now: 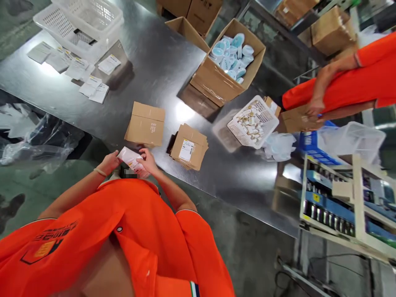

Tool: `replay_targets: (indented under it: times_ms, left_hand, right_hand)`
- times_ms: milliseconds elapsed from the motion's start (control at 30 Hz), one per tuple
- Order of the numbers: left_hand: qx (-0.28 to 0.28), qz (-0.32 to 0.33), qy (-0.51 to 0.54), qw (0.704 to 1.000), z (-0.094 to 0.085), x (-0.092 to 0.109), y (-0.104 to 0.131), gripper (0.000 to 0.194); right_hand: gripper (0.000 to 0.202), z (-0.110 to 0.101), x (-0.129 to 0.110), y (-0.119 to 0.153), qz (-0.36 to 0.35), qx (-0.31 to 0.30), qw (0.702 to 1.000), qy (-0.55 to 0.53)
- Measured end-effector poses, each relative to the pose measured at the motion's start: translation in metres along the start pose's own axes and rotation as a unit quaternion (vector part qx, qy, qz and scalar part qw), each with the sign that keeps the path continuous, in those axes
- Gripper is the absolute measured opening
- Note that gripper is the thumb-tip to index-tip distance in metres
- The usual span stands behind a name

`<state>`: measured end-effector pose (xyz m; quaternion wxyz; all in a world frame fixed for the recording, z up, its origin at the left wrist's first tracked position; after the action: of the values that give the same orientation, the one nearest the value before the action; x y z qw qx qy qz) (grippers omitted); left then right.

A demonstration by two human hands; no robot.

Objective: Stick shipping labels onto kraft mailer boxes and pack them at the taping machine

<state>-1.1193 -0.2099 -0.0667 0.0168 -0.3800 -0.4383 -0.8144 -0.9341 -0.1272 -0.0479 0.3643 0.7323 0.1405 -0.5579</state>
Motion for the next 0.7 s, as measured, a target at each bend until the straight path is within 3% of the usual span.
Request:
replay_targets:
  times_ms: [100,200,267,400,600,700]
  left_hand:
    - [-0.070,0.007,-0.022,0.997,0.011,-0.011,0.013,0.087]
    - [-0.163,0.097,-0.069,0.980,0.028,-0.012,0.025,0.107]
    - [-0.177,0.130,-0.110,0.969,0.033,-0.008,0.025,0.095]
    - [-0.144,0.123,-0.192,0.963,0.033,0.004,0.013,0.071]
    - [-0.127,0.100,-0.256,0.953,0.039,0.014,-0.003,0.069]
    - [-0.141,0.084,-0.259,0.952,0.039,0.007,-0.004,0.065]
  right_hand:
    - [0.026,-0.004,-0.012,-0.008,-0.017,0.042,0.999,0.001]
    - [0.022,-0.002,-0.021,-0.015,-0.025,0.023,0.999,-0.013]
    - [0.024,-0.003,-0.024,-0.018,-0.033,0.021,0.999,-0.024]
    - [0.021,-0.009,-0.020,-0.020,-0.027,0.033,0.999,-0.015]
    - [0.016,-0.009,-0.012,-0.007,-0.076,0.099,0.990,0.065]
    - [0.015,-0.021,-0.021,-0.013,-0.129,0.157,0.974,0.101]
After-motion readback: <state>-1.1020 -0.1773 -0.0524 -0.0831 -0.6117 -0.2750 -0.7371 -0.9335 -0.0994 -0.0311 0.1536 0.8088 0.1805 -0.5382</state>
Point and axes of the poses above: each hand's wrist, its own y-axis away from the middle knuckle, its own z-axis out of the palm, x = y × z, the point moved 2 cm from there along -y, towards the middle knuckle, and after that the axes turned 3 degrees about -x, right-handed, at the moved point
